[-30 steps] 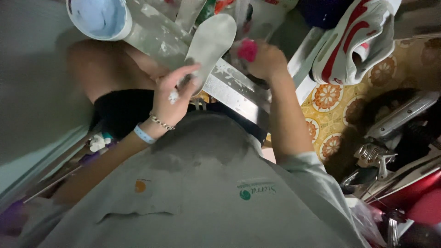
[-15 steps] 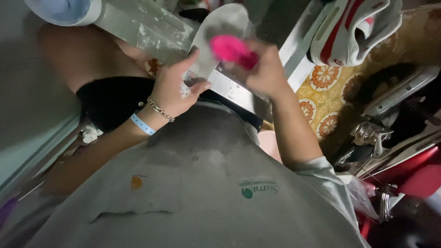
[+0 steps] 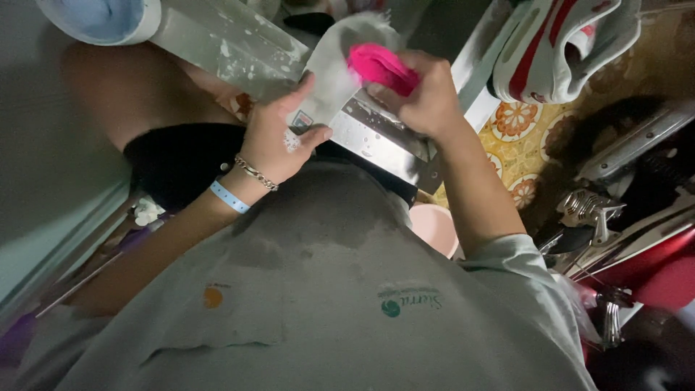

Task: The person cleans a shoe insole with a brush and then applies a cleaning solution from a bottle to the upper part of a sneaker before wiping it.

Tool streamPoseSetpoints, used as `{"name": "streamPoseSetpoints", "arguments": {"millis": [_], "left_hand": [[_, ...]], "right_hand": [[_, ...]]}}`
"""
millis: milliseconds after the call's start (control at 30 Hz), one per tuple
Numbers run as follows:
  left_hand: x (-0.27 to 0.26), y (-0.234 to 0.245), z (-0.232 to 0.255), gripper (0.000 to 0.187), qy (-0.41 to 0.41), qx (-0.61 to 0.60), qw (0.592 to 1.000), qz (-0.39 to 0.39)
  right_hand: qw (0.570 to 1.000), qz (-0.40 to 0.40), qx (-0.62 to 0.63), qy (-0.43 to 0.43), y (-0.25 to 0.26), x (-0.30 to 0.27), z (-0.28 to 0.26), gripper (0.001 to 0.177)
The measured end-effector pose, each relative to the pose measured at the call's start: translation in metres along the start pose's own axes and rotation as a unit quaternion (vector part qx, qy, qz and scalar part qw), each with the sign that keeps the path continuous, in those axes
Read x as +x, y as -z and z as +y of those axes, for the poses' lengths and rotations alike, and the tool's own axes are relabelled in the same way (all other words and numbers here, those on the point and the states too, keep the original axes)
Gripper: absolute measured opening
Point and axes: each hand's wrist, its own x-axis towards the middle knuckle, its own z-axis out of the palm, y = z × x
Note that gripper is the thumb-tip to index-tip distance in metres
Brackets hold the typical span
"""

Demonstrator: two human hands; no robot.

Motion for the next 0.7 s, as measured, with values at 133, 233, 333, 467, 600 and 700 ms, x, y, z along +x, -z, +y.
{"name": "streamPoseSetpoints", "arguments": {"millis": [133, 233, 333, 467, 600, 700], "left_hand": [[0.001, 0.0, 0.004, 0.094, 0.009, 0.028, 1.0, -0.001], [0.002, 0.002, 0.003, 0.096, 0.014, 0.008, 1.0, -0.014], [0.002, -0.002, 0.0, 0.097, 0.021, 0.028, 0.999, -0.012], [0.005, 0.005, 0.013, 0.051, -0.016, 0.039, 0.999, -0.005], [0.002, 0.002, -0.004, 0.105, 0.004, 0.05, 0.998, -0.029], [0.003, 0.005, -0.003, 0.085, -0.011, 0.069, 0.998, 0.004]], "right_hand": [[0.998, 0.0, 0.016, 0.061, -0.021, -0.009, -0.008, 0.044], [0.996, 0.003, -0.035, 0.078, -0.007, -0.007, 0.032, 0.034], [0.998, 0.015, -0.064, 0.019, -0.008, -0.002, 0.011, 0.031], [0.986, 0.016, 0.0, 0.168, -0.042, -0.004, -0.022, 0.041], [0.998, 0.019, 0.046, -0.025, -0.015, 0.016, -0.003, 0.061], [0.99, 0.014, -0.043, 0.133, -0.02, 0.02, -0.03, 0.03]]}}
